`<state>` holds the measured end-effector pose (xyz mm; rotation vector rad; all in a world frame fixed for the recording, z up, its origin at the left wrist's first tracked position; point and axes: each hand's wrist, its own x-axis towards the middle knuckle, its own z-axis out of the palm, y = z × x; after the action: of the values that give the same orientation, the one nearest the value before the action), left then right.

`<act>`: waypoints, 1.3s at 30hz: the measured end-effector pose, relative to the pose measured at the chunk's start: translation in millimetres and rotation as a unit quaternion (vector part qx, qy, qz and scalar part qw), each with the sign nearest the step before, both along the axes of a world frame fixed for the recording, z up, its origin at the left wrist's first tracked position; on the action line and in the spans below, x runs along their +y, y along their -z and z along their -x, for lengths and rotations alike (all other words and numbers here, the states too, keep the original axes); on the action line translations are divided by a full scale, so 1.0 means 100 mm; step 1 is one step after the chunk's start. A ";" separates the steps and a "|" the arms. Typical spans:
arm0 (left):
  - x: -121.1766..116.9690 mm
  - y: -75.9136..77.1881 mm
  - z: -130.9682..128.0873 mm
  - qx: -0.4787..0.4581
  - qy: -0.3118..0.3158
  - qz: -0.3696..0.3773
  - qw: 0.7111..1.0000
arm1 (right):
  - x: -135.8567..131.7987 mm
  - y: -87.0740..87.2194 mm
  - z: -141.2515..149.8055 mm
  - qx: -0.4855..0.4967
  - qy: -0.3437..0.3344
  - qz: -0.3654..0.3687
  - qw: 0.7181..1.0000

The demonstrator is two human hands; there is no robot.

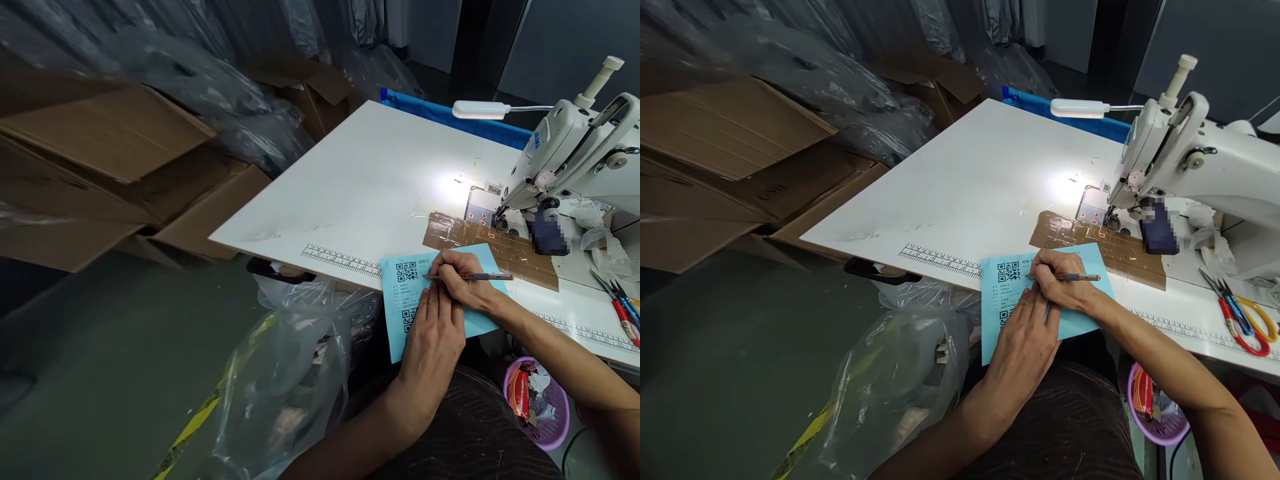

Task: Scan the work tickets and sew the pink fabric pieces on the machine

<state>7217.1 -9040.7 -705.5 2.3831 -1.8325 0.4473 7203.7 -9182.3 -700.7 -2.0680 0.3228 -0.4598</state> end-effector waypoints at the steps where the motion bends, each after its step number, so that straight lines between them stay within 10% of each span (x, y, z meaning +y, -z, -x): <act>1: 0.00 0.00 0.00 -0.003 -0.001 0.003 1.000 | 0.00 0.00 0.00 0.002 -0.005 0.009 1.000; 16: 0.03 0.07 0.02 0.037 0.003 -0.022 0.999 | -0.35 -0.09 0.16 -0.037 0.172 0.149 0.973; 31: -0.09 0.24 0.02 -0.051 -0.007 0.061 0.997 | -1.22 -0.13 2.02 0.174 0.286 0.466 0.819; 39: -0.06 0.17 0.03 -0.054 0.005 0.063 0.997 | -0.67 -0.31 1.60 0.044 0.197 0.416 0.887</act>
<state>7213.7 -9046.7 -722.9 2.3068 -1.8003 0.6812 7043.2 -9249.5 -670.0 -2.8769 0.7000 -0.8613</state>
